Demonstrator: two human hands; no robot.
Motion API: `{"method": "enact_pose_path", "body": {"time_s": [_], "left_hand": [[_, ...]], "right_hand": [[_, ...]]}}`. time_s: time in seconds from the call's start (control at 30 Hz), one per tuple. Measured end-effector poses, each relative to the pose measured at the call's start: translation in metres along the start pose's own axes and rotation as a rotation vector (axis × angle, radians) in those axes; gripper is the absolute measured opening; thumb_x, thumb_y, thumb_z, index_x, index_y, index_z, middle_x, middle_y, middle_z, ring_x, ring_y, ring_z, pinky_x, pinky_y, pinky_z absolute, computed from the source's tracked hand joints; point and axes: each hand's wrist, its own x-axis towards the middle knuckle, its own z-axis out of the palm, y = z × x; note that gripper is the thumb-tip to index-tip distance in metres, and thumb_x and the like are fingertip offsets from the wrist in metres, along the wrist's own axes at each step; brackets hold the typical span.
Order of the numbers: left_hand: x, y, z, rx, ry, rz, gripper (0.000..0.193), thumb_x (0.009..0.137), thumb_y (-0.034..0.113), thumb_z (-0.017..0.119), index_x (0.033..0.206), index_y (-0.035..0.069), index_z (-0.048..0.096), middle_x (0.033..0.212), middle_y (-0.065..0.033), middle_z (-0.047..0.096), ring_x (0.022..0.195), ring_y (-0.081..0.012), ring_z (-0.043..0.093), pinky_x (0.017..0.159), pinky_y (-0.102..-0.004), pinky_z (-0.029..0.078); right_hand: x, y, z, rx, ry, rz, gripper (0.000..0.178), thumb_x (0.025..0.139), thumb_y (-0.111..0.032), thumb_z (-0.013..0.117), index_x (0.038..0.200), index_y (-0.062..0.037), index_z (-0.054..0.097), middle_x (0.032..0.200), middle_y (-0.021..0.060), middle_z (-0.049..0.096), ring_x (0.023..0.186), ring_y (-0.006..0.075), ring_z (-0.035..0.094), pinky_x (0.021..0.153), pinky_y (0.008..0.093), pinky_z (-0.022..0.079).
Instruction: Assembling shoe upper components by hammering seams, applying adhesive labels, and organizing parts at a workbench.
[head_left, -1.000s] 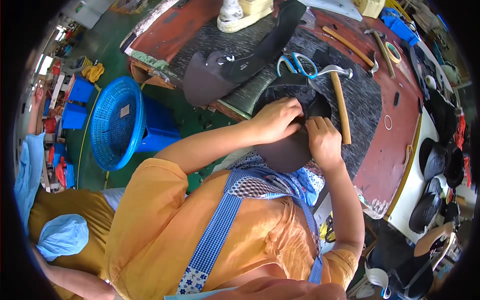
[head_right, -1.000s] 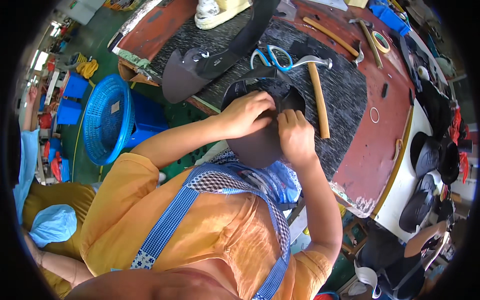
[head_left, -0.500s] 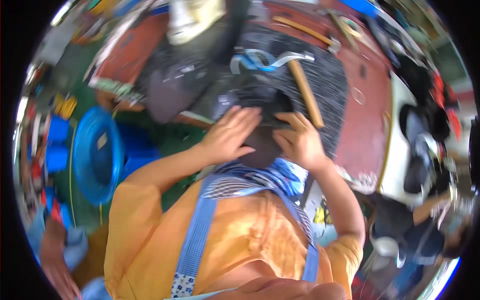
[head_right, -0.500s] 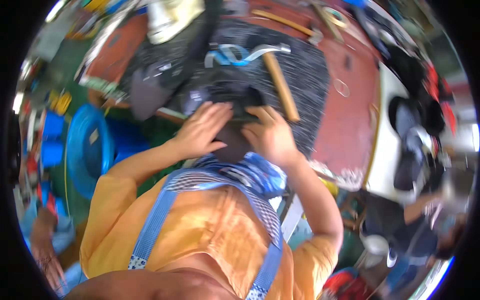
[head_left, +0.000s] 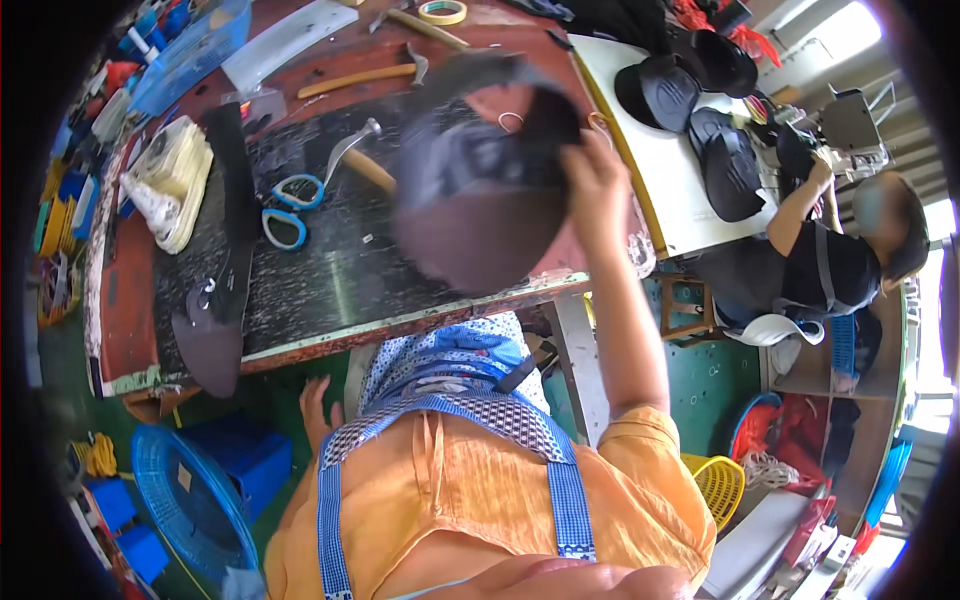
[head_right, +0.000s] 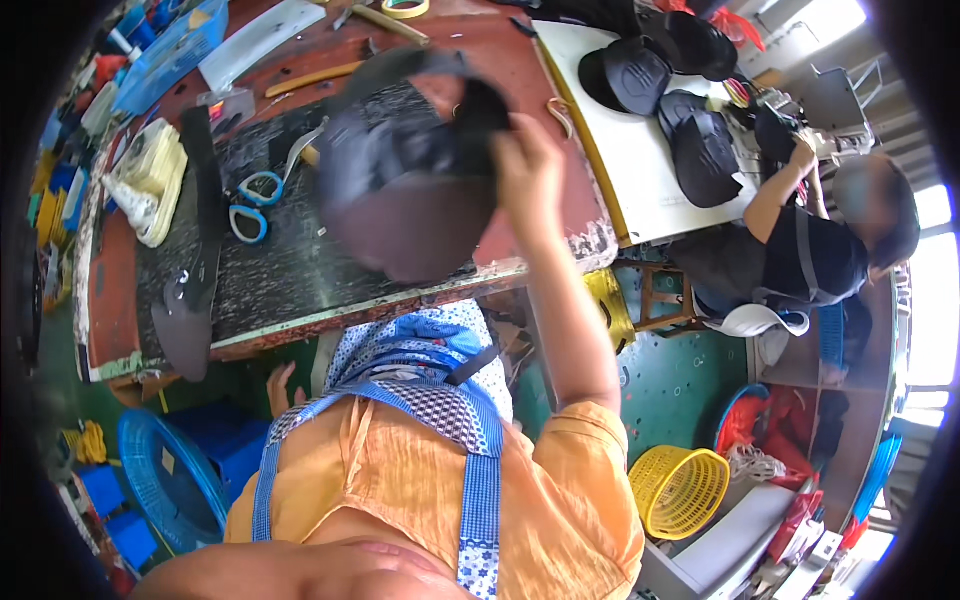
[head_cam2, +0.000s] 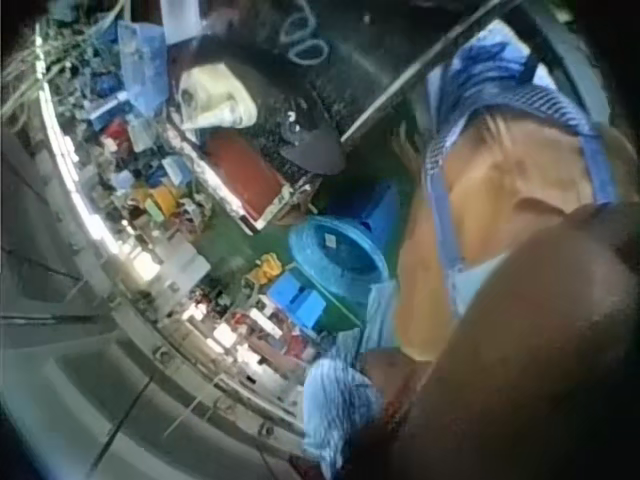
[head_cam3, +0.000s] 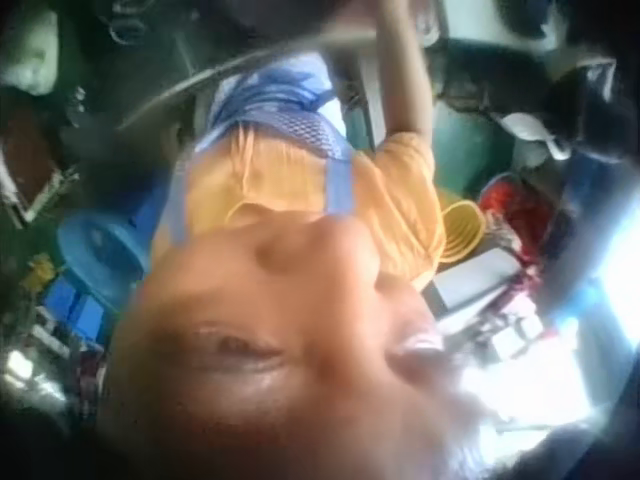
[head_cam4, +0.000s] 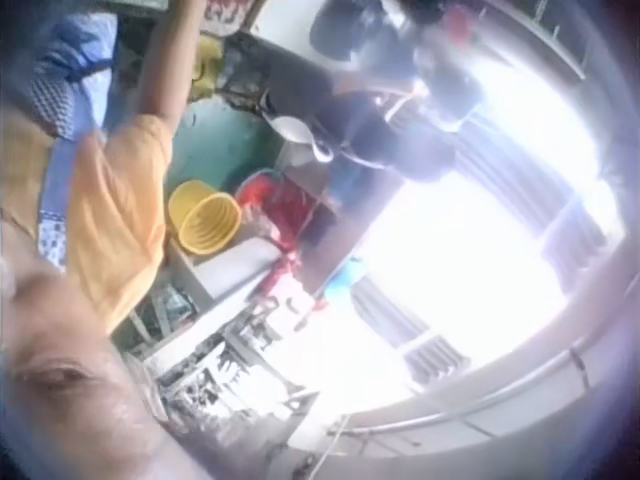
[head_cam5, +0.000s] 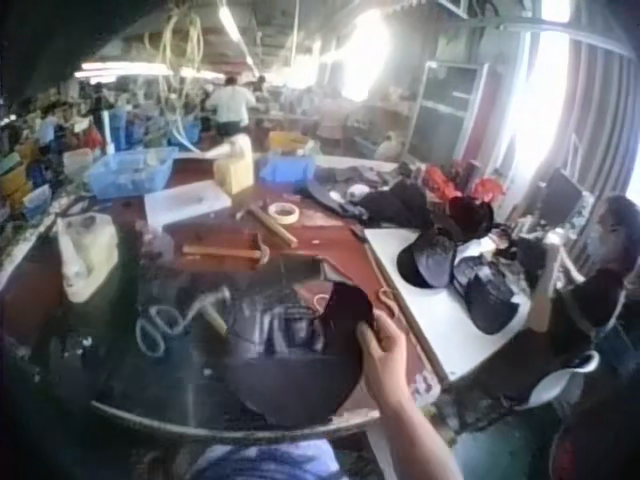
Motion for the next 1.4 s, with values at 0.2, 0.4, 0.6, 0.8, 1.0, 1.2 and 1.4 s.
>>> {"method": "enact_pose_path", "body": {"time_s": [0.2, 0.4, 0.6, 0.8, 1.0, 1.2, 1.4], "left_hand": [[-0.005, -0.041, 0.039, -0.026, 0.037, -0.29, 0.038, 0.09, 0.011, 0.061, 0.128, 0.005, 0.056, 0.133, -0.0213, 0.054, 0.123, -0.0356, 0.052, 0.104, -0.0452, 0.042], [0.039, -0.087, 0.031, 0.061, 0.102, -0.34, 0.037, 0.091, 0.012, 0.061, 0.127, 0.005, 0.056, 0.132, -0.0211, 0.055, 0.121, -0.0354, 0.054, 0.103, -0.0449, 0.042], [0.107, -0.123, 0.026, 0.144, 0.143, -0.366, 0.037, 0.091, 0.012, 0.061, 0.127, 0.005, 0.057, 0.13, -0.021, 0.056, 0.12, -0.0352, 0.055, 0.102, -0.0446, 0.043], [0.178, -0.118, 0.015, 0.268, 0.192, -0.368, 0.036, 0.091, 0.012, 0.06, 0.126, 0.005, 0.057, 0.128, -0.0208, 0.057, 0.118, -0.035, 0.056, 0.101, -0.0443, 0.044], [0.25, -0.06, 0.019, 0.385, 0.249, -0.352, 0.035, 0.092, 0.013, 0.06, 0.126, 0.005, 0.058, 0.127, -0.0207, 0.058, 0.116, -0.0347, 0.057, 0.1, -0.044, 0.044], [0.301, 0.03, 0.013, 0.523, 0.285, -0.318, 0.034, 0.092, 0.013, 0.06, 0.125, 0.005, 0.058, 0.125, -0.0205, 0.059, 0.114, -0.0345, 0.058, 0.1, -0.0437, 0.045], [0.321, 0.072, -0.049, 0.671, 0.317, -0.361, 0.034, 0.093, 0.013, 0.06, 0.125, 0.004, 0.059, 0.123, -0.0204, 0.06, 0.113, -0.0343, 0.059, 0.099, -0.0434, 0.046]], "right_hand": [[0.059, 0.098, -0.098, 0.377, 0.152, 0.224, 0.051, 0.1, -0.017, 0.06, 0.145, -0.0016, 0.043, 0.108, 0.0072, 0.066, 0.092, 0.0125, 0.065, 0.08, 0.0267, 0.054], [0.058, 0.169, -0.059, 0.023, 0.126, 0.45, 0.057, 0.092, -0.016, 0.071, 0.139, 0.0023, 0.045, 0.099, 0.0075, 0.065, 0.079, 0.0151, 0.065, 0.064, 0.0262, 0.058], [0.099, 0.157, 0.024, 0.12, 0.375, 0.283, 0.037, 0.089, -0.004, 0.063, 0.124, 0.0028, 0.053, 0.096, 0.0053, 0.064, 0.074, 0.0154, 0.062, 0.06, 0.0303, 0.052], [0.226, 0.05, -0.028, -0.878, 0.64, -0.647, 0.027, 0.087, -0.009, 0.059, 0.112, -0.0038, 0.07, 0.097, 0.0176, 0.065, 0.086, 0.0345, 0.063, 0.076, 0.0406, 0.051], [0.326, 0.048, -0.018, -1.238, 0.5, -0.585, 0.027, 0.095, -0.011, 0.053, 0.119, -0.0131, 0.065, 0.104, 0.0115, 0.061, 0.095, 0.0317, 0.062, 0.078, 0.0427, 0.052], [0.33, 0.18, 0.033, -1.127, -0.167, -0.325, 0.032, 0.089, -0.028, 0.066, 0.117, -0.0128, 0.066, 0.112, 0.0166, 0.063, 0.107, 0.0366, 0.059, 0.09, 0.0476, 0.051], [0.255, 0.193, 0.05, -0.729, -0.171, -0.46, 0.053, 0.089, -0.03, 0.068, 0.133, -0.0025, 0.056, 0.138, 0.0197, 0.051, 0.127, 0.0388, 0.047, 0.106, 0.0479, 0.04]]}}
